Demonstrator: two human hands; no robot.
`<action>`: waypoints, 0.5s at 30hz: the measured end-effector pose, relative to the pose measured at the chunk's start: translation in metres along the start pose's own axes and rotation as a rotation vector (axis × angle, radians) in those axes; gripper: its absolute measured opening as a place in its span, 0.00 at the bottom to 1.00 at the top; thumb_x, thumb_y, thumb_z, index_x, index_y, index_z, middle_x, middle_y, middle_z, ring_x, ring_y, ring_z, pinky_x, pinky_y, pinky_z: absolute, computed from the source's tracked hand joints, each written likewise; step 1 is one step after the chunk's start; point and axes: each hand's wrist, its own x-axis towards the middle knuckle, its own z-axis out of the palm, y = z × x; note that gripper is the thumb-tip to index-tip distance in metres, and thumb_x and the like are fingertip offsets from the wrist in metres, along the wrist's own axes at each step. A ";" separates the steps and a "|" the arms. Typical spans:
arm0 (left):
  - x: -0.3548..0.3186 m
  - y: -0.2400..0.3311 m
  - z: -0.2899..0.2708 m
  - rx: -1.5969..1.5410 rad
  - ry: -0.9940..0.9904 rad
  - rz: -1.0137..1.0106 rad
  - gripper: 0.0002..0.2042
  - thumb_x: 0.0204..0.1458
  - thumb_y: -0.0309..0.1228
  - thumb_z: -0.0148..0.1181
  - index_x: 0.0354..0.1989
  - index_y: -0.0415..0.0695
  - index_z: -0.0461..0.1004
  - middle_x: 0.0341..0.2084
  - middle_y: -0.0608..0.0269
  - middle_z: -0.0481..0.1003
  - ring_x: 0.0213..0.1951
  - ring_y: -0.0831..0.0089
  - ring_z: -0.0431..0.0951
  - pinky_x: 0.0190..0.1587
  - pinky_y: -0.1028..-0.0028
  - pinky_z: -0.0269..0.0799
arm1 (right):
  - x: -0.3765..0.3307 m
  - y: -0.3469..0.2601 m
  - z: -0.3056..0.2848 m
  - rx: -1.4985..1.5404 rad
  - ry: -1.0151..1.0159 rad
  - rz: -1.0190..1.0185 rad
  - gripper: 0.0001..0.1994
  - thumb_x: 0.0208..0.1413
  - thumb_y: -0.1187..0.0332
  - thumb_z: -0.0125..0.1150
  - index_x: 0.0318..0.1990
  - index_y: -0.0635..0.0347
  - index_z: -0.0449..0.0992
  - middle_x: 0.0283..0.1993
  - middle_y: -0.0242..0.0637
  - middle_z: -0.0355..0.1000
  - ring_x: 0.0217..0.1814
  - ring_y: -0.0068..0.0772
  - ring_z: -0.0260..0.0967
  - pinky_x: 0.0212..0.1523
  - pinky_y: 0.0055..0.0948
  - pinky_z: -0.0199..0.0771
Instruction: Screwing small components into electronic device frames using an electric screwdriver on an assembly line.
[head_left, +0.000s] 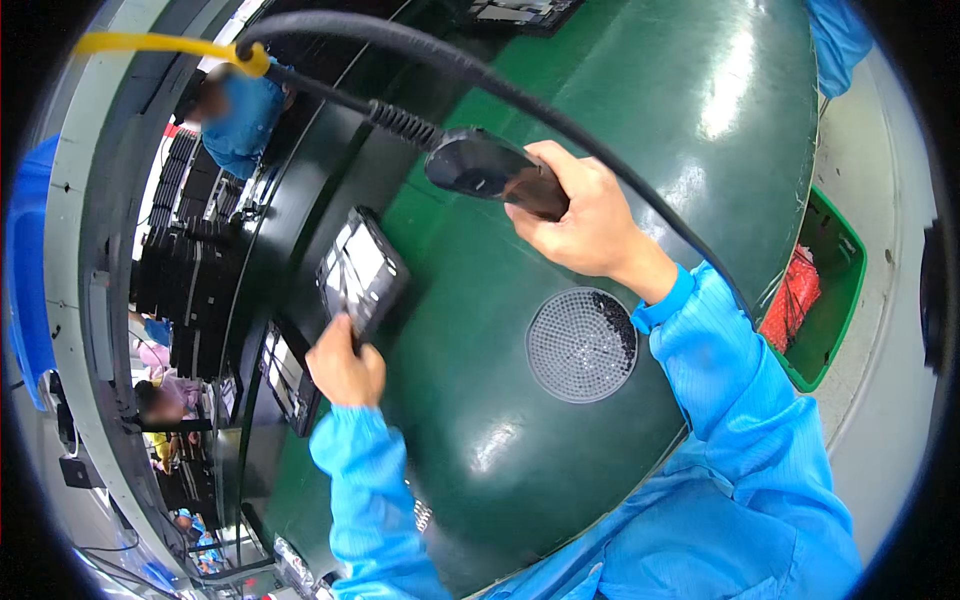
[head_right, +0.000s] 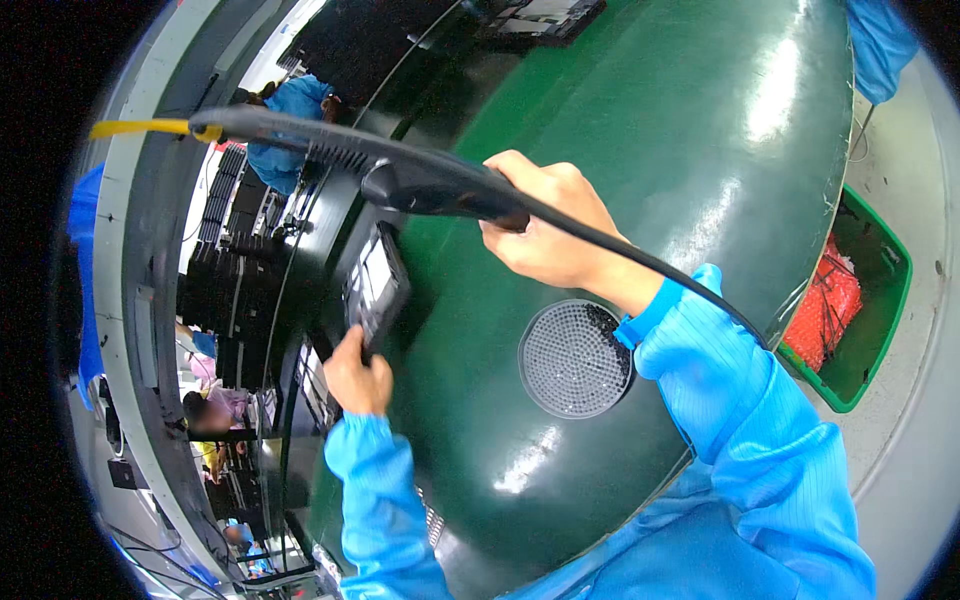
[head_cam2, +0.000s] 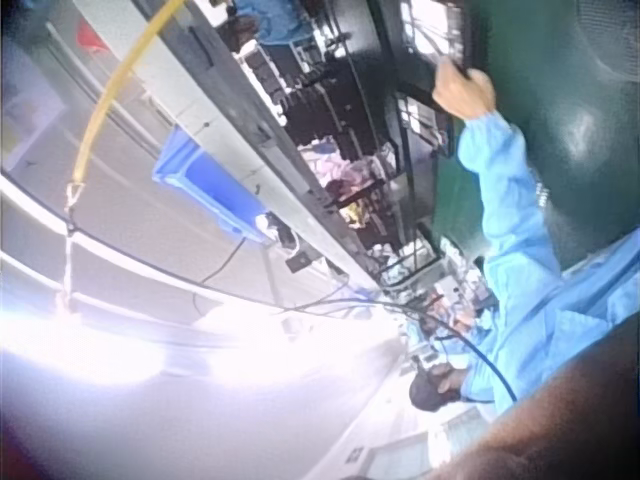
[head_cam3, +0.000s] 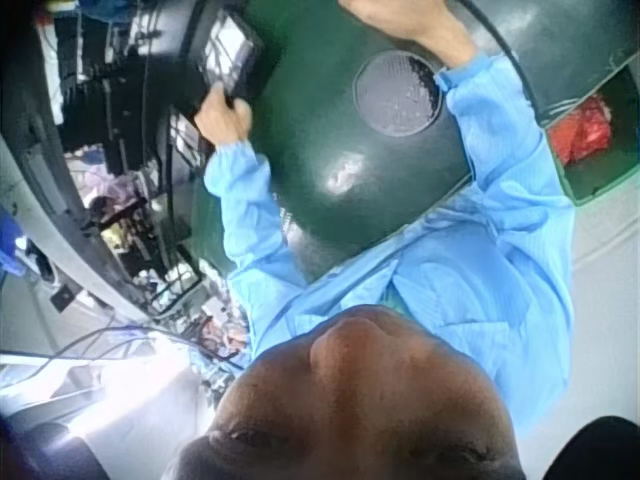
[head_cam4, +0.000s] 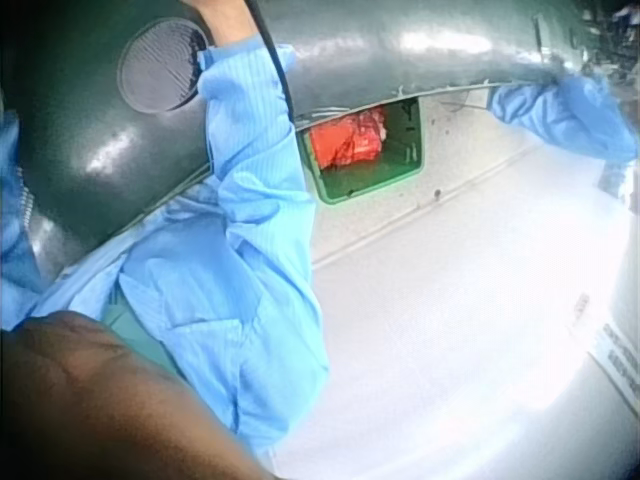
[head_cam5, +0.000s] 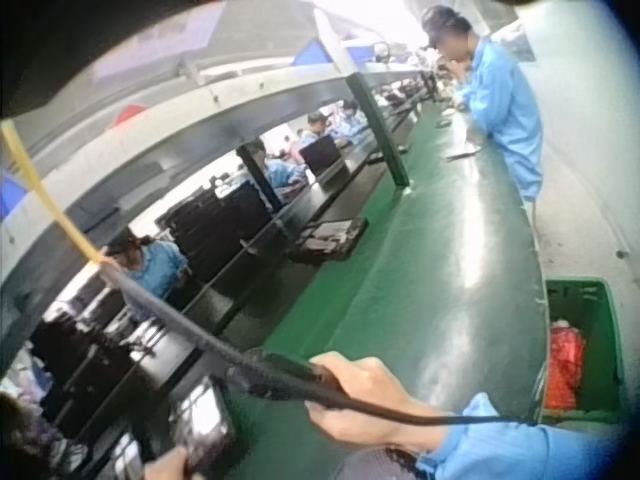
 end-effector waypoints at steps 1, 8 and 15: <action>-0.019 0.017 -0.014 -0.034 -0.012 0.031 0.23 0.30 0.20 0.56 0.43 0.35 0.72 0.38 0.43 0.75 0.42 0.47 0.76 0.45 0.58 0.71 | 0.001 -0.001 -0.001 0.000 -0.002 0.013 0.17 0.42 0.78 0.64 0.43 0.67 0.68 0.24 0.34 0.74 0.23 0.18 0.69 0.28 0.22 0.70; -0.146 0.127 -0.079 -0.274 -0.293 -0.141 0.31 0.31 0.23 0.64 0.52 0.38 0.69 0.57 0.42 0.65 0.60 0.49 0.64 0.60 0.50 0.56 | -0.005 -0.004 0.005 -0.133 0.021 0.159 0.12 0.44 0.72 0.67 0.36 0.61 0.73 0.22 0.24 0.67 0.23 0.16 0.60 0.24 0.20 0.63; -0.183 0.147 -0.112 -0.539 -0.282 -0.242 0.30 0.36 0.40 0.71 0.49 0.41 0.72 0.55 0.51 0.68 0.60 0.49 0.64 0.60 0.48 0.54 | -0.005 0.012 0.004 -0.171 -0.036 0.196 0.17 0.53 0.70 0.64 0.50 0.60 0.73 0.27 0.24 0.68 0.27 0.14 0.63 0.30 0.16 0.60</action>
